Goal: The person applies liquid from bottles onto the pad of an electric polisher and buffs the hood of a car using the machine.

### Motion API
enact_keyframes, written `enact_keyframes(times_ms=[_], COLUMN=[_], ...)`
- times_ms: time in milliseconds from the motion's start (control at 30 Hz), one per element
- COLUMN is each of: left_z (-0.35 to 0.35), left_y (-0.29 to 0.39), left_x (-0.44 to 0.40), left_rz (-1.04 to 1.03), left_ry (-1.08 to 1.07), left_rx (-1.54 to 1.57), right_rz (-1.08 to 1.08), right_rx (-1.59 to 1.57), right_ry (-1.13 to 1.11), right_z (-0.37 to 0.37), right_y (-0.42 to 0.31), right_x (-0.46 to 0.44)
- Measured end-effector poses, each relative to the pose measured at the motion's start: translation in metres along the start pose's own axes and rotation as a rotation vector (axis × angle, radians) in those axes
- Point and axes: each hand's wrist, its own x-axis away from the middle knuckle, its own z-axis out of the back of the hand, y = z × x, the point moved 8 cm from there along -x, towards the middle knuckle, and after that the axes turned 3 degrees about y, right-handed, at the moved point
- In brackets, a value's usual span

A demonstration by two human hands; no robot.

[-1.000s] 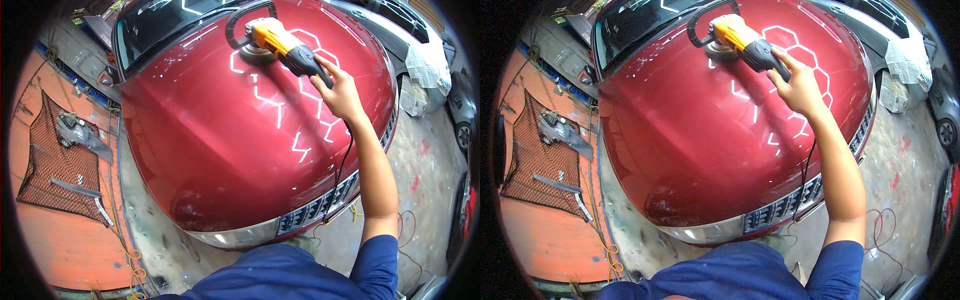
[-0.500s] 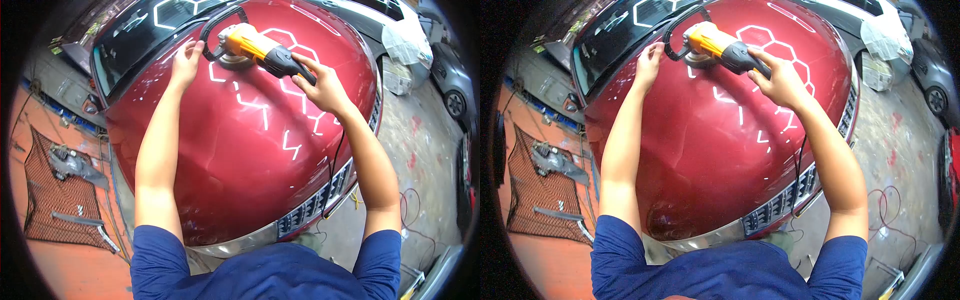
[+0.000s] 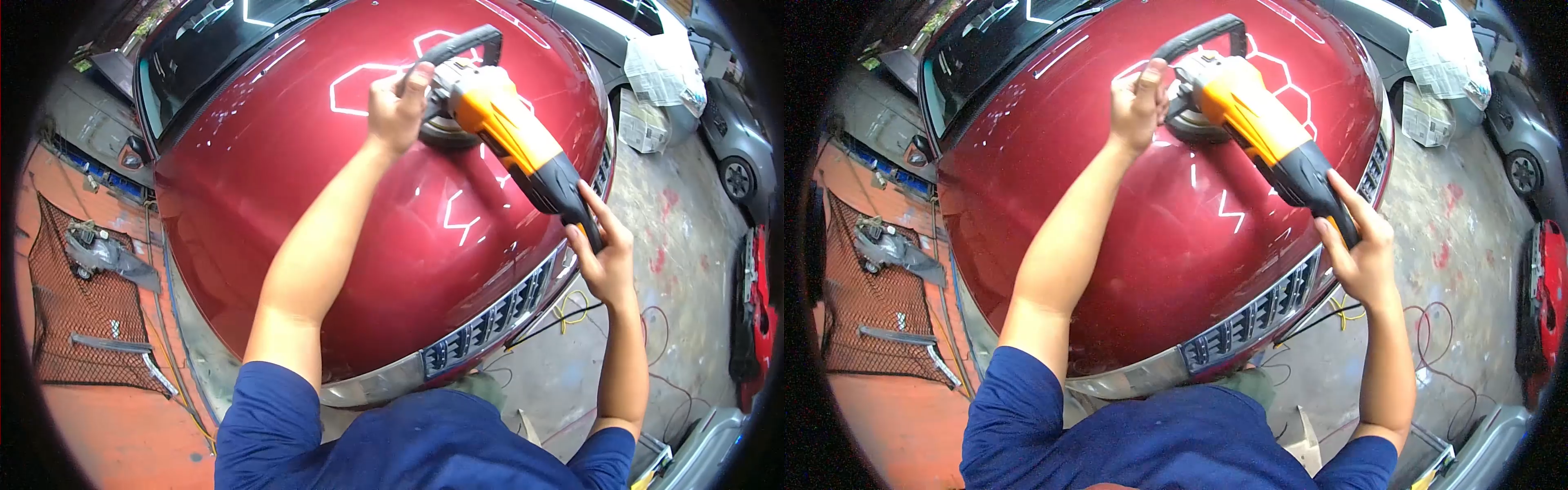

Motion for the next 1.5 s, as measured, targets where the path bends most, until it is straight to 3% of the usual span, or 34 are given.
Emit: enact_keyframes(times_ms=[333,500,800,1200,1500], left_z=[-0.082,-0.112,-0.155,-0.12,-0.07], left_y=[0.024,0.034,0.05,0.071,0.084], left_x=[0.077,0.113,0.183,0.243,0.294], left_rz=[0.017,-0.028,-0.149,-0.327,-0.37], left_ry=[-0.047,-0.078,-0.204,-0.254,-0.289], left_rx=[-0.012,-0.048,-0.125,-0.255,-0.251], right_rz=[-0.061,0.017,-0.247,-0.358,-0.278], right_rx=[0.01,0.084,-0.265,-0.217,-0.183], right_ry=[0.062,0.106,0.224,0.247,0.133], right_z=[0.063,0.082,0.079,0.023,-0.01], right_y=[0.061,0.077,0.148,0.118,0.084], right_x=[0.089,0.133,0.241,0.315,0.351])
